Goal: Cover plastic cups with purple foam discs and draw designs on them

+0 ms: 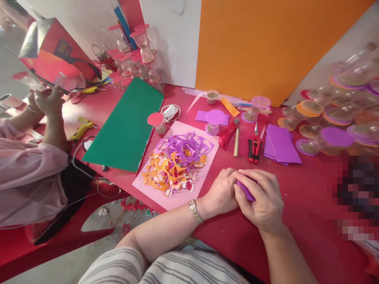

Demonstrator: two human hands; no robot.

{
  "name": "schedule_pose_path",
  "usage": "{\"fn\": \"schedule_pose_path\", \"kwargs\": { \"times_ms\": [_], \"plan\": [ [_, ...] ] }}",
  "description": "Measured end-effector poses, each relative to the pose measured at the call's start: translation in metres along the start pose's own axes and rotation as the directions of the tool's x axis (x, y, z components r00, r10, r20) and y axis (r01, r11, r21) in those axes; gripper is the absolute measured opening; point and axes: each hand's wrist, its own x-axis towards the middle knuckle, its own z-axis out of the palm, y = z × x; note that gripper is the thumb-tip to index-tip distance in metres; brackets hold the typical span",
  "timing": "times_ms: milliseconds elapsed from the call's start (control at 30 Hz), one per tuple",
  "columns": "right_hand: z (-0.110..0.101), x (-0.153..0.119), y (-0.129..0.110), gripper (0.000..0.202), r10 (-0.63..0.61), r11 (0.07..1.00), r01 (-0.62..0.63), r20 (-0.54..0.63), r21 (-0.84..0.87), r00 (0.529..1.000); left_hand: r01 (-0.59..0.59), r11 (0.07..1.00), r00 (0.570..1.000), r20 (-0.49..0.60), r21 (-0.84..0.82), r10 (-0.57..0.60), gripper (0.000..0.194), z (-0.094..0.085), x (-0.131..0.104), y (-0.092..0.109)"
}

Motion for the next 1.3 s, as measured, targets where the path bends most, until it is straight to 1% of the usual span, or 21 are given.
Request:
{"fn": "schedule_pose_path", "kwargs": {
  "times_ms": [133, 267, 467, 667, 767, 867, 1033, 1100, 1167, 1233, 1300],
  "plan": [
    [0.0013, -0.0007, -0.0002, 0.027, 0.031, 1.000, -0.031, -0.011, -0.007, 0.999, -0.003, 1.000, 1.000, -0.006, 0.023, 0.003, 0.014, -0.0004, -0.0004, 0.0008],
    [-0.0003, 0.0004, -0.0011, 0.028, 0.018, 1.000, -0.018, -0.008, -0.013, 1.000, 0.011, 1.000, 1.000, -0.022, 0.000, -0.011, 0.012, 0.0012, -0.0024, -0.0031],
    [-0.0015, 0.0021, -0.0011, 0.029, -0.011, 1.000, 0.011, -0.003, -0.001, 1.000, -0.005, 1.000, 0.999, -0.049, -0.016, 0.004, 0.010, 0.0048, -0.0025, -0.0042],
    [0.0015, 0.0007, -0.0002, 0.026, 0.015, 1.000, -0.015, 0.003, 0.020, 1.000, -0.036, 0.998, 0.995, -0.098, -0.048, 0.031, 0.014, 0.0028, -0.0026, -0.0004],
    [0.0019, 0.0000, -0.0009, 0.026, 0.024, 1.000, -0.024, 0.003, 0.013, 1.000, -0.017, 1.000, 0.996, -0.086, 0.005, 0.017, 0.015, 0.0011, -0.0028, -0.0009],
    [0.0019, 0.0003, -0.0022, 0.026, 0.039, 0.999, -0.039, 0.008, 0.007, 0.999, 0.003, 0.999, 0.998, -0.055, 0.052, 0.000, 0.013, 0.0030, -0.0021, -0.0027],
    [0.0014, 0.0008, -0.0015, 0.028, 0.026, 1.000, -0.026, -0.002, -0.006, 1.000, 0.005, 0.999, 0.998, -0.060, 0.045, -0.003, 0.010, 0.0062, -0.0012, -0.0039],
    [0.0013, 0.0003, 0.0001, 0.032, 0.013, 1.000, -0.013, -0.007, -0.021, 1.000, 0.004, 1.000, 0.997, -0.073, 0.015, -0.003, 0.013, 0.0050, -0.0015, -0.0036],
    [0.0016, -0.0007, 0.0020, 0.038, 0.005, 1.000, -0.005, -0.009, -0.028, 1.000, 0.009, 1.000, 0.996, -0.086, -0.023, -0.011, 0.021, 0.0032, -0.0018, -0.0034],
    [0.0023, -0.0017, 0.0036, 0.044, -0.004, 0.999, 0.004, 0.008, -0.035, 1.000, 0.026, 0.999, 0.996, -0.087, -0.041, -0.029, 0.029, 0.0018, -0.0021, -0.0033],
    [0.0034, -0.0027, 0.0049, 0.047, -0.008, 0.999, 0.011, 0.044, -0.049, 0.999, 0.042, 0.998, 0.996, -0.077, -0.038, -0.045, 0.033, 0.0014, -0.0022, -0.0033]
  ]
}}
